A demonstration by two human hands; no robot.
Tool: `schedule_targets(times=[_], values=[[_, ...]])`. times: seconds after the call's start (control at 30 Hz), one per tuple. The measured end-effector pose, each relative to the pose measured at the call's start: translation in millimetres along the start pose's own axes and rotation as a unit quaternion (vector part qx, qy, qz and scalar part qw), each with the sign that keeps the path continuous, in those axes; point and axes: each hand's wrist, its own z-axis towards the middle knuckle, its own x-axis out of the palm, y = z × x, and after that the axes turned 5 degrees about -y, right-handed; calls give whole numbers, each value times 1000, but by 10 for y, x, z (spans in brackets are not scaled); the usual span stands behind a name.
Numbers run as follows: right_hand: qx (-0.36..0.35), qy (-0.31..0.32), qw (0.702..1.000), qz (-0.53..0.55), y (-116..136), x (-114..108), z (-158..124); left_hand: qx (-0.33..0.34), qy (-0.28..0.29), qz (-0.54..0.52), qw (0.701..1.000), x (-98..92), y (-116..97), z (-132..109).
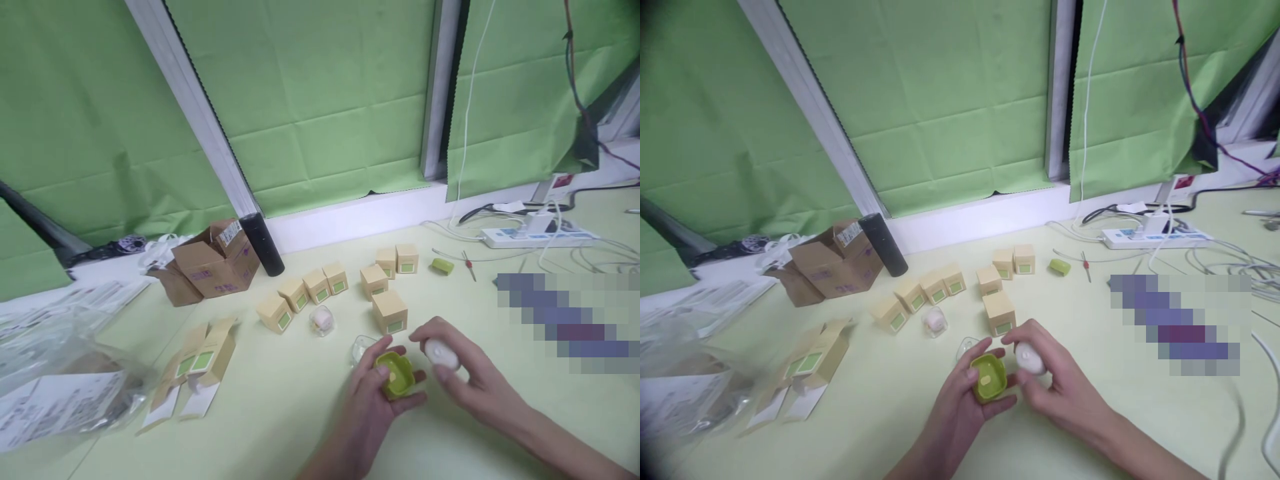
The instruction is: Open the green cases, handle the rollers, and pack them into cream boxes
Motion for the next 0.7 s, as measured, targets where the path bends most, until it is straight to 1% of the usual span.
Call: schedule_targets(times=[0.1,0.17,0.23,0.27,0.37,0.47,0.53,0.6,0.7], values=[[-33,82,989,-121,6,-10,51,54,3,65,996,-60,13,18],[-72,108,977,-169,18,12,64,86,24,120,989,-88,30,27],[-113,98,968,-201,20,41,55,93,29,161,982,-86,31,25],[-134,86,963,-216,14,53,45,93,22,179,979,-74,23,21],[-182,48,951,-247,-16,68,16,102,-21,225,969,-18,-18,1],[-203,34,942,-265,-39,72,1,110,-46,258,959,4,-34,-9],[-216,24,939,-268,-47,81,-6,129,-56,290,947,-12,-18,-5],[-232,12,934,-270,-54,96,-15,154,-59,313,935,-38,5,4],[-254,2,928,-272,-61,118,-22,175,-65,315,931,-57,20,12]])
